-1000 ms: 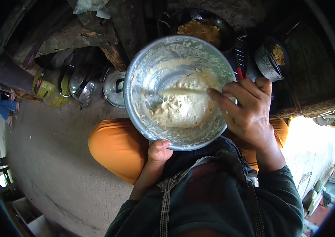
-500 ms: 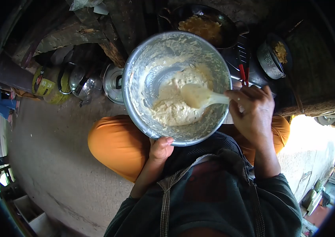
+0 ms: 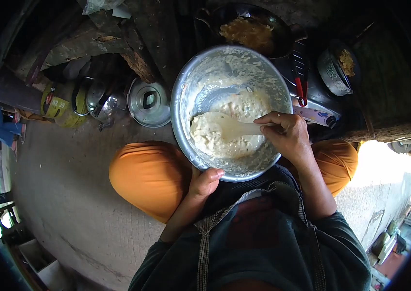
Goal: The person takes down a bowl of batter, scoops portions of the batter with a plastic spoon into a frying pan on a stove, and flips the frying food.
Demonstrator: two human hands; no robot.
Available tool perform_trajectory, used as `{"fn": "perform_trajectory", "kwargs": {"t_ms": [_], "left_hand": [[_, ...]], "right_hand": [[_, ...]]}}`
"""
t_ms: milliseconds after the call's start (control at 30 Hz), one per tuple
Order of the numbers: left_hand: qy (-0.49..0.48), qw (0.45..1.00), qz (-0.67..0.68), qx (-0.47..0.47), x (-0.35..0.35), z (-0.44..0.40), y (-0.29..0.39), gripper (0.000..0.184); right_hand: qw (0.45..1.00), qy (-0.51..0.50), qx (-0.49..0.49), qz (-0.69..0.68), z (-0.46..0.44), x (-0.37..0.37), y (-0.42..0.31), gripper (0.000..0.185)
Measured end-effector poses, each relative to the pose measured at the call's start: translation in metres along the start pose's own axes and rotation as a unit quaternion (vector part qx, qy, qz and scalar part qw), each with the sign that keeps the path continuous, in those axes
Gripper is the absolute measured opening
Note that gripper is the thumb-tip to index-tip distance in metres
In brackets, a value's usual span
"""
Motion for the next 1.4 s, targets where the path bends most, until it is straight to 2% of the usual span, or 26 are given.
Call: {"fn": "perform_trajectory", "kwargs": {"t_ms": [167,467,800,900,967,1100,1233,1400], "left_hand": [[0.009,1.0,0.023,-0.011,-0.001,0.0,-0.002,0.077],[0.003,1.0,0.006,0.002,0.0,-0.001,0.0,0.075],[0.039,0.999,0.031,-0.006,0.0,-0.004,-0.001,0.071],[0.049,0.999,0.017,-0.006,-0.003,-0.004,-0.002,0.072],[0.054,0.998,0.01,-0.003,-0.005,-0.004,-0.001,0.072],[0.048,0.999,0.009,-0.008,-0.005,-0.003,0.0,0.071],[0.053,0.998,0.0,-0.02,-0.017,0.002,-0.008,0.066],[0.043,0.999,-0.012,-0.024,-0.014,0.002,-0.007,0.067]], "right_hand": [[0.998,-0.047,0.007,0.031,0.0,0.002,-0.001,0.016],[0.999,-0.033,-0.036,0.014,0.001,0.001,-0.011,0.013],[0.999,-0.047,-0.024,0.008,0.008,0.001,-0.004,0.014],[0.997,-0.046,-0.026,-0.054,0.003,0.005,0.002,0.014],[0.987,-0.088,0.026,-0.135,0.0,0.014,0.011,0.014],[0.982,-0.071,0.028,-0.171,-0.005,0.018,0.013,0.014],[0.995,-0.009,-0.007,-0.098,-0.005,0.012,0.011,0.012],[0.993,-0.025,0.025,-0.11,-0.008,0.014,0.014,0.012]]}}
Point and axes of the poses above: each hand's wrist, its own z-axis away from the middle knuckle, its own x-axis out of the palm, y = z × x, the point moved 8 cm from there along -z, towards the middle knuckle, and after that the axes turned 1 degree about -y, right-handed, at the moved point
